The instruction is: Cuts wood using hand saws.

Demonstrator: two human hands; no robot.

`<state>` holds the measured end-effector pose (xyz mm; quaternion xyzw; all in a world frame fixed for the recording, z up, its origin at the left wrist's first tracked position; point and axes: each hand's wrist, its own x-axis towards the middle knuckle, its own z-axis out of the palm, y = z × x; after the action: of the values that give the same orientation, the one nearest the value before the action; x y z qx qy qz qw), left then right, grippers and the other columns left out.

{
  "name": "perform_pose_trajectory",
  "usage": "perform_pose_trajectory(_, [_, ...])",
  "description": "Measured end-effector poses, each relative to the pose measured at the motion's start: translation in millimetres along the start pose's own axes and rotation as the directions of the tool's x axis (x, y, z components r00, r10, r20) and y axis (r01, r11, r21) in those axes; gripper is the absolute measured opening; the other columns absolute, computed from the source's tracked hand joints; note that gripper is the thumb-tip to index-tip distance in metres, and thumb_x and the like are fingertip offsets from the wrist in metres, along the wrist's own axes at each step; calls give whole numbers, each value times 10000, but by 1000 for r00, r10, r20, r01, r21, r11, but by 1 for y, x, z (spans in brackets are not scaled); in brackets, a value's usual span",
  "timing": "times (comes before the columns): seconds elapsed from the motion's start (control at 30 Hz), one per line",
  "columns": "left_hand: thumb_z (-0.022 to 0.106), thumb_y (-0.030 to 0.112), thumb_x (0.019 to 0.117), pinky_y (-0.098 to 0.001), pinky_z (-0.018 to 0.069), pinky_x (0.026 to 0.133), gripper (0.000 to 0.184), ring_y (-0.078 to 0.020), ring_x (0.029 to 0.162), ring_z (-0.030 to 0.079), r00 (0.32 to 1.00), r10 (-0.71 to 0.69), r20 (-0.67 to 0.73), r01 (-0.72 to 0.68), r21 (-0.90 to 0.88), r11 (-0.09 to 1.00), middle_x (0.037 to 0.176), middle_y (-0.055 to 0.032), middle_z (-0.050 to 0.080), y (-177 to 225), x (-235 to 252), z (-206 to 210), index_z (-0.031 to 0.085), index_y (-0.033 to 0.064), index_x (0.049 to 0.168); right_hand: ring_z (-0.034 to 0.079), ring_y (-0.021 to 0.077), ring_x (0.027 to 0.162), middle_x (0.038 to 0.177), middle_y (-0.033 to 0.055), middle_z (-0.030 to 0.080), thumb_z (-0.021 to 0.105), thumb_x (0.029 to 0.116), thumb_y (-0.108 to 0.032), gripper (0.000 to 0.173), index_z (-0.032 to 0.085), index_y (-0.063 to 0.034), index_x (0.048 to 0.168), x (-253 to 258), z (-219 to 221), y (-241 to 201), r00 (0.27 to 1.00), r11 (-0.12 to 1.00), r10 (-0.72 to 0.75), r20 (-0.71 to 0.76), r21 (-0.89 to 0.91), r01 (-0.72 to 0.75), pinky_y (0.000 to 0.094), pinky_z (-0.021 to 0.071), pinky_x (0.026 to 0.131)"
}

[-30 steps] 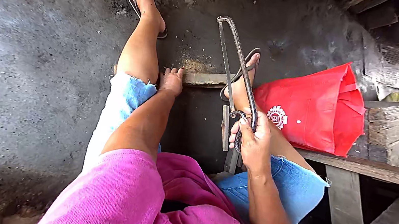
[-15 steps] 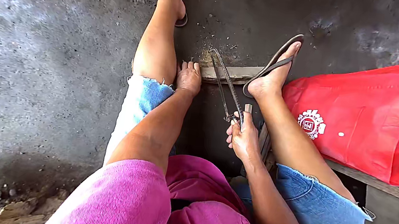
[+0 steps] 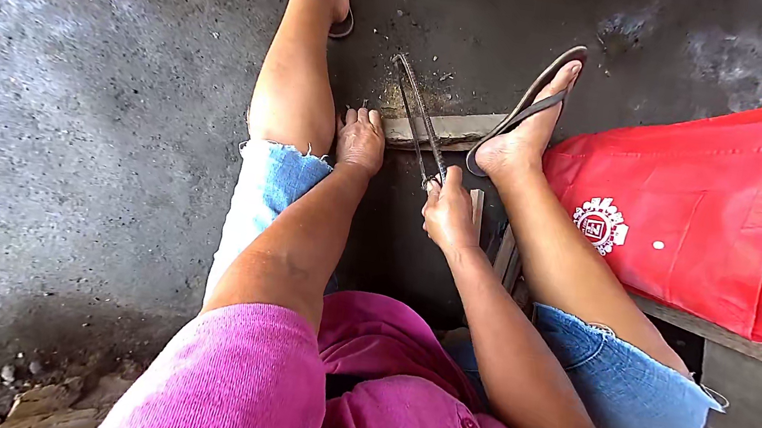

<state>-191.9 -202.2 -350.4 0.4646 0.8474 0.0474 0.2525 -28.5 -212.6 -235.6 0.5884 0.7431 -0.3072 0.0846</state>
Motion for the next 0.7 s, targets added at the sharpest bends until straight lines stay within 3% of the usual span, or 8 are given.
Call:
perform_pose_trajectory(0.07, [838,186,849,-663,284,1185,732,-475,1413,441,1000,3,12,-3,-14,1000,1463,-290,514,0,-2,-1,475,-66,1433,715,359,795,914,203,673,461,1106,-227,342,435,-25,1380,-22,0,11,999,999,-38,-12,-33,38,531,596,725])
perform_pose_trajectory(0.17, [726,43,884,-668,283,1179,585,-462,1408,454,1000,-7,-11,7,-22,1000,1442,-275,537,0,0,-2,498,-60,1412,710,272,761,842,140,673,464,1097,-189,322,486,16,1345,-65,-8,30,999,996,-54,-10,-72,53,456,598,749])
perform_pose_trajectory(0.23, [683,1,893,-665,289,1175,542,-463,1414,449,1000,-15,-10,15,-19,1000,1440,-278,534,2,-1,2,501,-62,1399,711,287,780,828,149,676,489,1087,-161,306,502,40,1317,-77,-13,26,999,994,-29,-20,-104,27,455,586,766])
perform_pose_trajectory(0.33, [717,-3,856,-666,306,1160,589,-475,1407,448,1000,-11,-4,11,-2,1000,1433,-294,532,2,1,2,491,-75,1395,722,380,938,982,222,694,477,1096,-191,364,439,0,1403,-45,-14,1,998,989,53,42,-143,-46,533,580,837])
perform_pose_trajectory(0.43, [759,23,839,-658,334,1149,623,-486,1408,443,1000,-9,-6,9,4,1000,1432,-305,529,2,2,1,489,-82,1390,716,389,1025,1070,216,699,434,1114,-229,351,424,-57,1420,1,-3,-12,999,992,34,42,-121,-29,544,578,863])
perform_pose_trajectory(0.57, [782,55,831,-659,330,1149,665,-482,1404,449,1000,-15,3,15,35,999,1446,-308,519,3,4,2,477,-83,1407,723,399,865,916,208,685,442,1114,-243,323,435,-54,1375,-33,-2,8,1000,994,-27,-11,-102,26,554,593,731])
perform_pose_trajectory(0.7, [764,26,828,-687,292,1156,637,-494,1397,450,1000,-24,-12,24,25,999,1428,-309,529,5,4,4,485,-86,1388,707,317,809,852,163,669,489,1100,-204,306,476,-18,1343,-69,-17,25,997,996,72,37,-61,-70,480,579,778])
